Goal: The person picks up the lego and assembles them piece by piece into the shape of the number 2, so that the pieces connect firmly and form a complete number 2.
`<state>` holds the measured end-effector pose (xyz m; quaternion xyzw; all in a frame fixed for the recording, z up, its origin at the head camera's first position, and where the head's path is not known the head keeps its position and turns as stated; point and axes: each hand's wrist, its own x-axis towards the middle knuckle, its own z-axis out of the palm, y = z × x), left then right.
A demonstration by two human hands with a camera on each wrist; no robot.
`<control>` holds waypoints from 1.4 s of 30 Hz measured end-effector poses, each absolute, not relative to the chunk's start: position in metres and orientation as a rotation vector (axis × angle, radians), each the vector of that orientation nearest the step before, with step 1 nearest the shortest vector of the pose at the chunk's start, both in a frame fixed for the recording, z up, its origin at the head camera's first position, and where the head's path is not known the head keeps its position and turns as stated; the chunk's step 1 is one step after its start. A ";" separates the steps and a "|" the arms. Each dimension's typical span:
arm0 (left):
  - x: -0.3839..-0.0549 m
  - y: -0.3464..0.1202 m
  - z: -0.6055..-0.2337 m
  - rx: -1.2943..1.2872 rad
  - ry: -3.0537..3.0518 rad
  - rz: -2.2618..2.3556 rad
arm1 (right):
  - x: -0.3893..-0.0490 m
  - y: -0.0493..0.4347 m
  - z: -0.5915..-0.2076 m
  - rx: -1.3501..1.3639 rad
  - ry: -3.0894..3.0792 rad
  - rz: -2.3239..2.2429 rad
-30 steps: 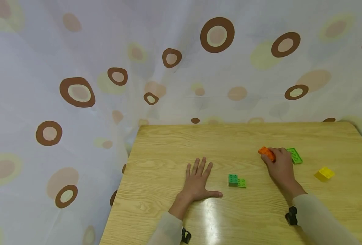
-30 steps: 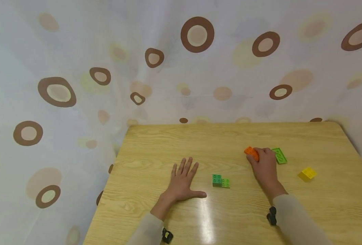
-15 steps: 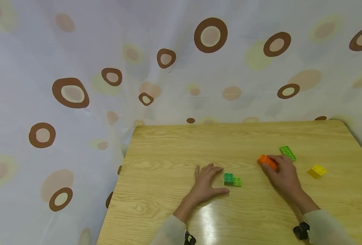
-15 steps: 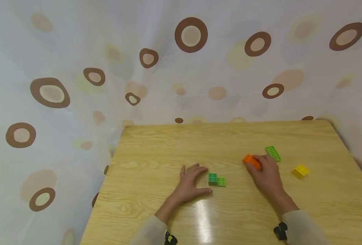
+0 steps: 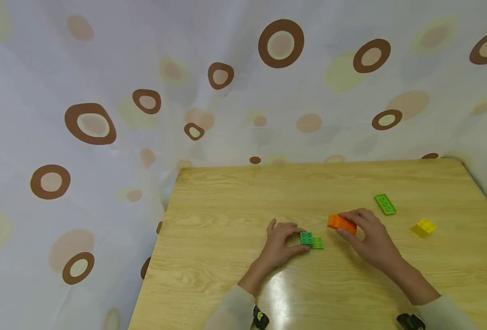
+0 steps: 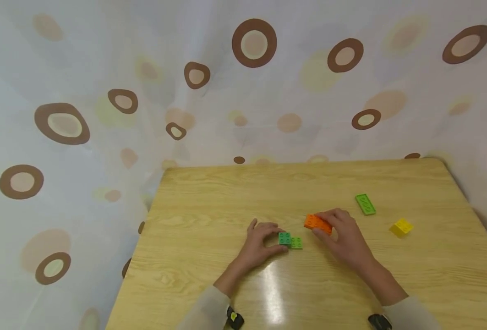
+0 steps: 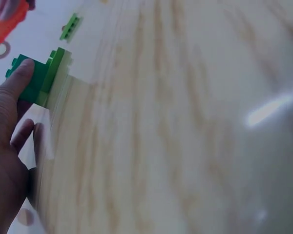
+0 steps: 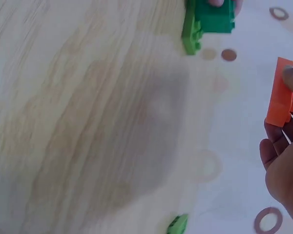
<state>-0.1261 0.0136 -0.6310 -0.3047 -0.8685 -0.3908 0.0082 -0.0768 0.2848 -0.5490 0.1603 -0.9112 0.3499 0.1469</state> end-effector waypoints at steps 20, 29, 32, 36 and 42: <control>-0.120 0.021 -0.630 -0.937 -2.686 -1.247 | -0.077 0.250 -0.568 0.769 -2.638 0.887; -0.119 0.019 -0.632 -0.925 -2.686 -1.223 | -0.083 0.248 -0.571 0.787 -2.659 0.858; -0.120 0.017 -0.632 -0.923 -2.690 -1.214 | -0.084 0.247 -0.571 0.806 -2.650 0.845; -0.120 0.015 -0.631 -0.933 -2.687 -1.208 | -0.084 0.244 -0.571 0.823 -2.626 0.837; -0.122 0.013 -0.627 -0.940 -2.686 -1.192 | -0.086 0.243 -0.569 0.830 -2.606 0.825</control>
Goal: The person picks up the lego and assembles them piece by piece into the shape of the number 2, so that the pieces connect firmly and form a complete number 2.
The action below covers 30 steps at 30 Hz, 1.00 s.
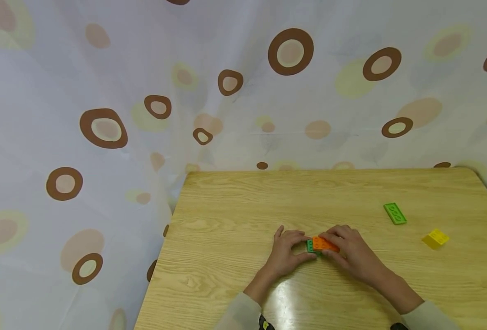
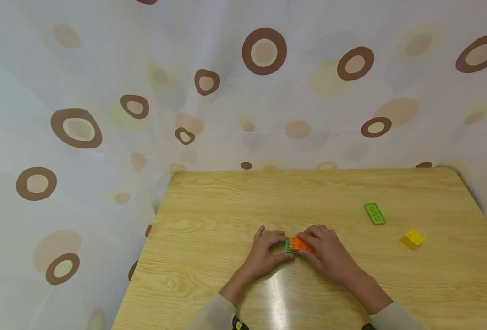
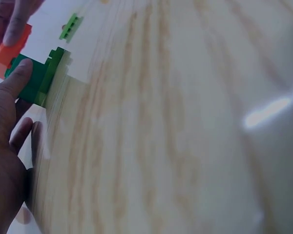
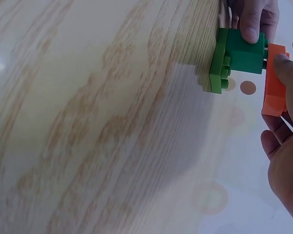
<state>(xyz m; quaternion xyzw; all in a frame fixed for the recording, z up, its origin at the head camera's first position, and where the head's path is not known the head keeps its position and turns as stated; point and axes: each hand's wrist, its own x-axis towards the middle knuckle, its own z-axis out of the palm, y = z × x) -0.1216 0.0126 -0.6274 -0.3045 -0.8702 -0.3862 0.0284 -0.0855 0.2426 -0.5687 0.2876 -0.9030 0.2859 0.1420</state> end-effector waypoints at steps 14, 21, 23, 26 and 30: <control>-0.121 0.013 -0.628 -0.948 -2.640 -1.152 | -0.087 0.241 -0.569 0.880 -2.616 0.806; -0.120 0.014 -0.629 -0.947 -2.648 -1.132 | -0.087 0.238 -0.568 0.916 -2.608 0.745; -0.120 0.014 -0.629 -0.947 -2.653 -1.135 | -0.088 0.237 -0.567 0.926 -2.604 0.725; -0.121 0.014 -0.629 -0.947 -2.661 -1.127 | -0.089 0.235 -0.566 0.936 -2.595 0.701; -0.121 0.014 -0.630 -0.958 -2.654 -1.109 | -0.090 0.235 -0.566 0.944 -2.590 0.683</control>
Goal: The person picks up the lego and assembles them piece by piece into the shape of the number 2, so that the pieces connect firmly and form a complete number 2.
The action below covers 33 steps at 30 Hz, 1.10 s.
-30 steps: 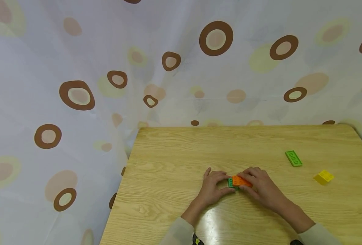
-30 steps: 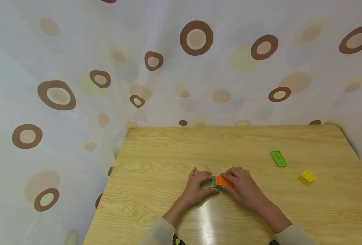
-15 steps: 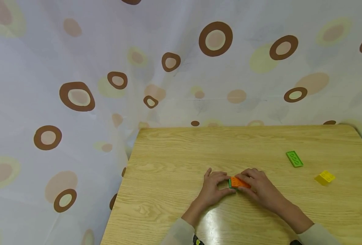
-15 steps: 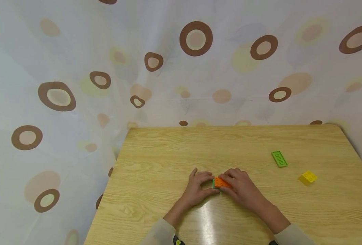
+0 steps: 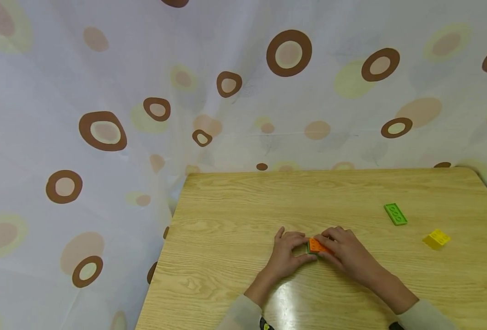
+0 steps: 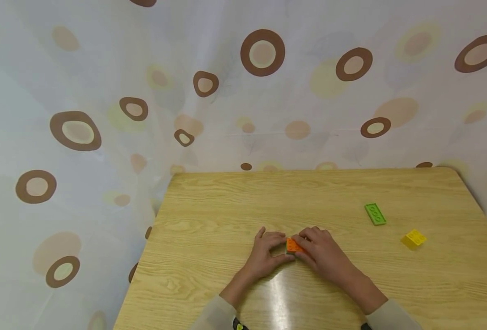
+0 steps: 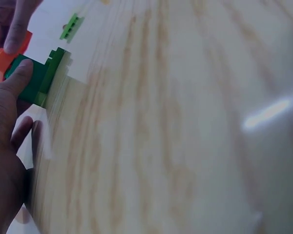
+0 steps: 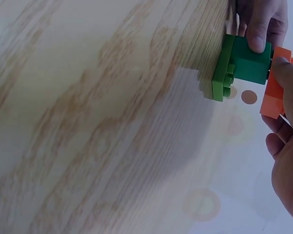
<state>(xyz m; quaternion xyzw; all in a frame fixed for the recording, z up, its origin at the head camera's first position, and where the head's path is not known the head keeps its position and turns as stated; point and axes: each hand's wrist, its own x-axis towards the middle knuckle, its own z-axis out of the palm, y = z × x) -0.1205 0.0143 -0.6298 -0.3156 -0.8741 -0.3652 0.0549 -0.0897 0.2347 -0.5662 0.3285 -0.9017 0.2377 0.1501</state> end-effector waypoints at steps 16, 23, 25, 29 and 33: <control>-0.121 0.013 -0.631 -0.995 -2.621 -1.093 | -0.090 0.234 -0.564 0.995 -2.580 0.588; -0.121 0.014 -0.628 -0.989 -2.619 -1.075 | -0.090 0.234 -0.563 1.001 -2.605 0.582; -0.121 0.015 -0.627 -0.985 -2.630 -1.074 | -0.091 0.234 -0.563 1.001 -2.613 0.576; -0.121 0.015 -0.627 -0.979 -2.653 -1.089 | -0.092 0.233 -0.564 1.014 -2.625 0.554; -0.121 0.014 -0.629 -0.983 -2.649 -1.081 | -0.092 0.232 -0.564 1.027 -2.631 0.536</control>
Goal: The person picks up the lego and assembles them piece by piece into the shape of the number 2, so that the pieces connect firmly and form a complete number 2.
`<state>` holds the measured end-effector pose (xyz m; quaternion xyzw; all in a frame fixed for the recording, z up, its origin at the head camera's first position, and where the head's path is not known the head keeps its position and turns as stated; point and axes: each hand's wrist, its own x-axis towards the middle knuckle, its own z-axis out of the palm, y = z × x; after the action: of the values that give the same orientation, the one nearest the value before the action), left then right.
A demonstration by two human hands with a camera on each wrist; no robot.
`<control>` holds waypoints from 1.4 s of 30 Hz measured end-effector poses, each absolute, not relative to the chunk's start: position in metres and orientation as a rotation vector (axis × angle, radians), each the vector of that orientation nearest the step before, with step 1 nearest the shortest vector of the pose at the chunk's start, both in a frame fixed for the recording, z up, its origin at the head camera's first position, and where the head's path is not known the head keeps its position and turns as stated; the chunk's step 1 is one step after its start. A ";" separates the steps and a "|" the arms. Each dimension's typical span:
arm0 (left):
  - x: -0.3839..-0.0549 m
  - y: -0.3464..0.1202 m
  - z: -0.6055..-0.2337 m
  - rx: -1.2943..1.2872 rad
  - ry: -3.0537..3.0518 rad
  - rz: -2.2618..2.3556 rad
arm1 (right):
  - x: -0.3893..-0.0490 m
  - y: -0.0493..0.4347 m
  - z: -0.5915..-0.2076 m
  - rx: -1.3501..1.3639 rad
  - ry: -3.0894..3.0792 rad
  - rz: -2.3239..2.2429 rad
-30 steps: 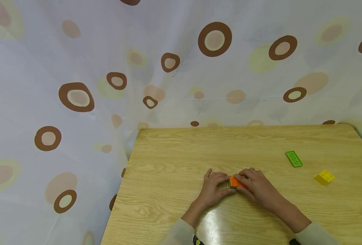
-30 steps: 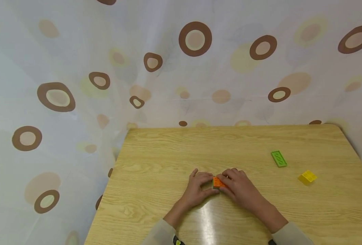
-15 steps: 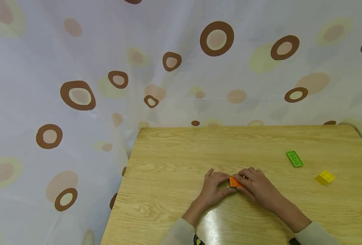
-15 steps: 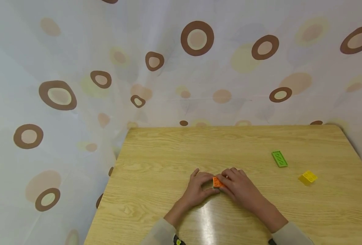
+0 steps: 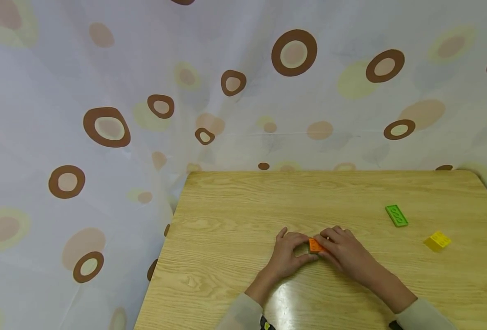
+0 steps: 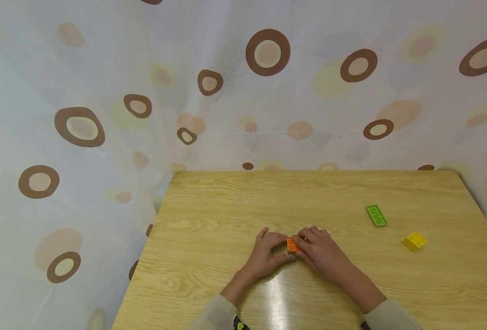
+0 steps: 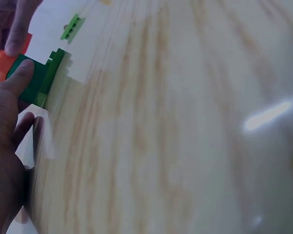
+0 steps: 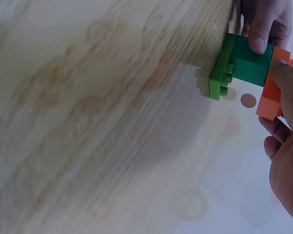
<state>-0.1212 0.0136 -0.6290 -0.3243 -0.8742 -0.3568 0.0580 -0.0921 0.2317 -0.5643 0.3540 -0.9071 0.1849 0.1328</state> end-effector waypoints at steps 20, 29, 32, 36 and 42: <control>-0.119 0.009 -0.627 -0.977 -2.597 -1.079 | -0.091 0.223 -0.564 0.978 -2.680 0.441; -0.116 0.013 -0.629 -0.993 -2.592 -1.093 | -0.085 0.226 -0.565 0.929 -2.698 0.450; -0.114 0.013 -0.629 -0.996 -2.599 -1.093 | -0.084 0.227 -0.567 0.929 -2.694 0.464; -0.115 0.014 -0.630 -0.992 -2.620 -1.091 | -0.084 0.228 -0.568 0.920 -2.682 0.486; -0.120 0.013 -0.628 -1.015 -2.656 -1.076 | -0.085 0.228 -0.565 0.901 -2.667 0.502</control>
<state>-0.1203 0.0128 -0.6279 -0.3335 -0.8725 -0.3536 0.0508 -0.0849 0.2285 -0.5654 0.3119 -0.9234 0.1737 0.1407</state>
